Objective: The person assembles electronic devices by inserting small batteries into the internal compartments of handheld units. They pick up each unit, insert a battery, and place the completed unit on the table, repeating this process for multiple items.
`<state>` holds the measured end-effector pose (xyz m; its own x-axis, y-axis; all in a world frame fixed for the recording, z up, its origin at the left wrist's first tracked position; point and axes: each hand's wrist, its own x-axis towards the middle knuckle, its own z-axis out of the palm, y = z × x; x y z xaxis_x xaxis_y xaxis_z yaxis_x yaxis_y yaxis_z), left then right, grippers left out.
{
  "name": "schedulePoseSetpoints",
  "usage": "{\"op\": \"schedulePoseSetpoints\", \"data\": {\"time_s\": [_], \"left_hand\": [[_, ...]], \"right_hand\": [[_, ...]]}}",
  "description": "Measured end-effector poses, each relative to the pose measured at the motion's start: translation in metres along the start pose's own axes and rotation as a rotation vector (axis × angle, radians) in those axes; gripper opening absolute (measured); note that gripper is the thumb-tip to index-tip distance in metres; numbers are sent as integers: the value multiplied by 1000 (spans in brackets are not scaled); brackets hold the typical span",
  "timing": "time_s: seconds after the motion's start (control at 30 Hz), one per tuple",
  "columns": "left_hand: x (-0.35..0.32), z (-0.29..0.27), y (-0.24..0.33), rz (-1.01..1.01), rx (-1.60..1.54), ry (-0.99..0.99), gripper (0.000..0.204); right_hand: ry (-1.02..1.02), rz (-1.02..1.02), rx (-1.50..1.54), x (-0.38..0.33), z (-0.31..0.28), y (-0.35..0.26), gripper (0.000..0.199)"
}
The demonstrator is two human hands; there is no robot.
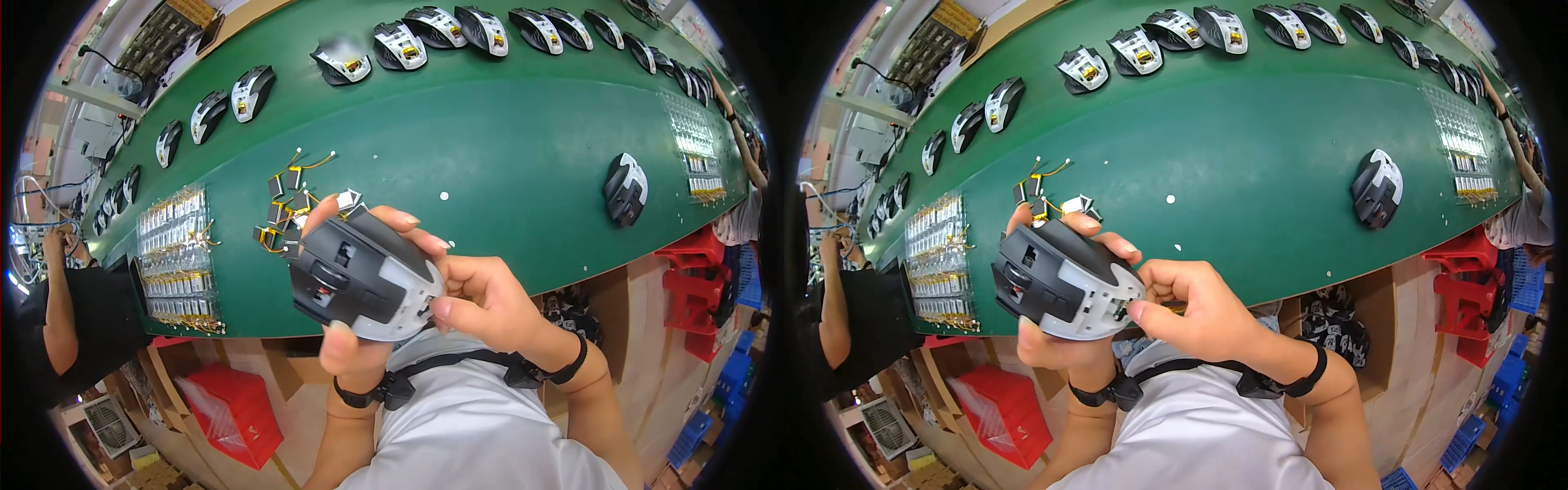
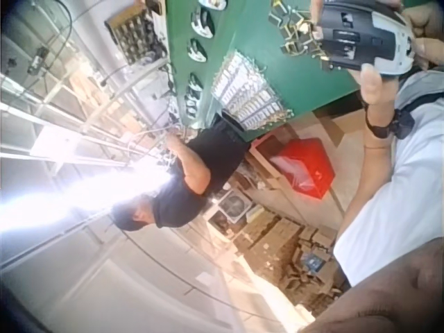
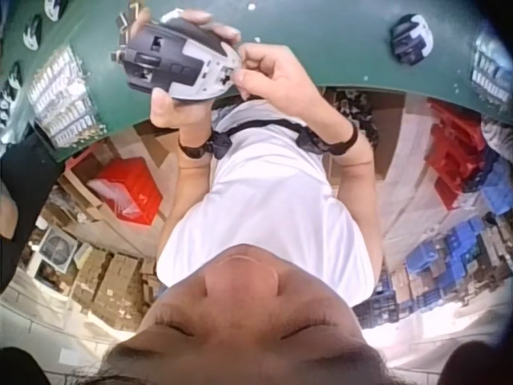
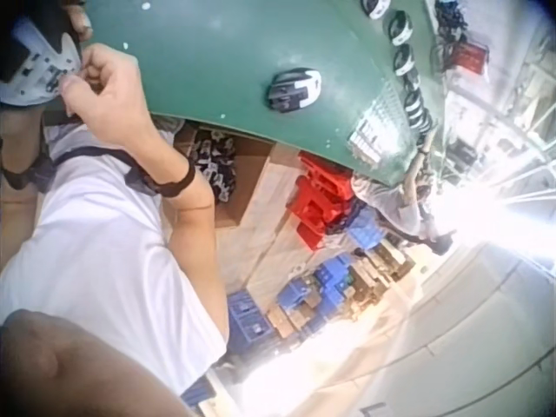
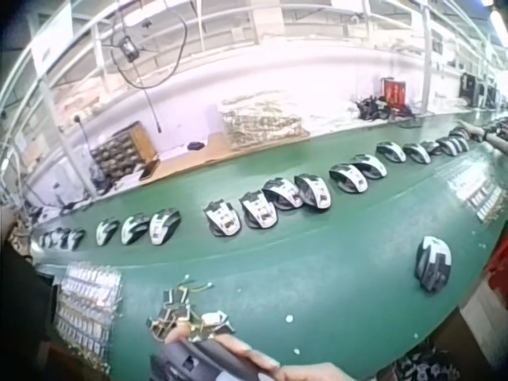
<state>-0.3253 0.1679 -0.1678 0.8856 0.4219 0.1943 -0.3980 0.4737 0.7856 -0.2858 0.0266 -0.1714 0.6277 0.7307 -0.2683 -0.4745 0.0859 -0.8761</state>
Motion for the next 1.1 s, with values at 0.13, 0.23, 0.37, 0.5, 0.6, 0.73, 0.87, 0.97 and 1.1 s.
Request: {"op": "schedulePoseSetpoints", "data": {"time_s": [0.13,0.23,0.37,0.5,0.6,0.73,0.87,0.97,1.1], "left_hand": [[-2,2,-3,22,-10,-25,93],[-3,1,-5,52,29,-61,93],[-4,-3,-2,-69,-36,-19,100],[10,-22,-7,-75,-233,-11,91],[17,-33,-13,-96,-313,-33,82],[13,-17,-21,-192,-262,29,79],[17,-14,-19,-243,-265,107,72],[19,-15,-14,-286,-409,175,70],[20,-17,-19,-289,-347,311,66]], "right_hand": [[-12,13,34,0,-1,-1,11],[1,-15,101,5,2,3,9],[-36,78,107,8,-4,6,11],[-93,71,142,0,-12,-3,14],[91,-20,97,-17,-27,-1,23],[355,-422,-19,1,-19,2,34],[225,-449,239,16,-4,-7,34],[238,-762,-581,22,0,-2,27],[491,-847,-750,28,13,14,19]]}}
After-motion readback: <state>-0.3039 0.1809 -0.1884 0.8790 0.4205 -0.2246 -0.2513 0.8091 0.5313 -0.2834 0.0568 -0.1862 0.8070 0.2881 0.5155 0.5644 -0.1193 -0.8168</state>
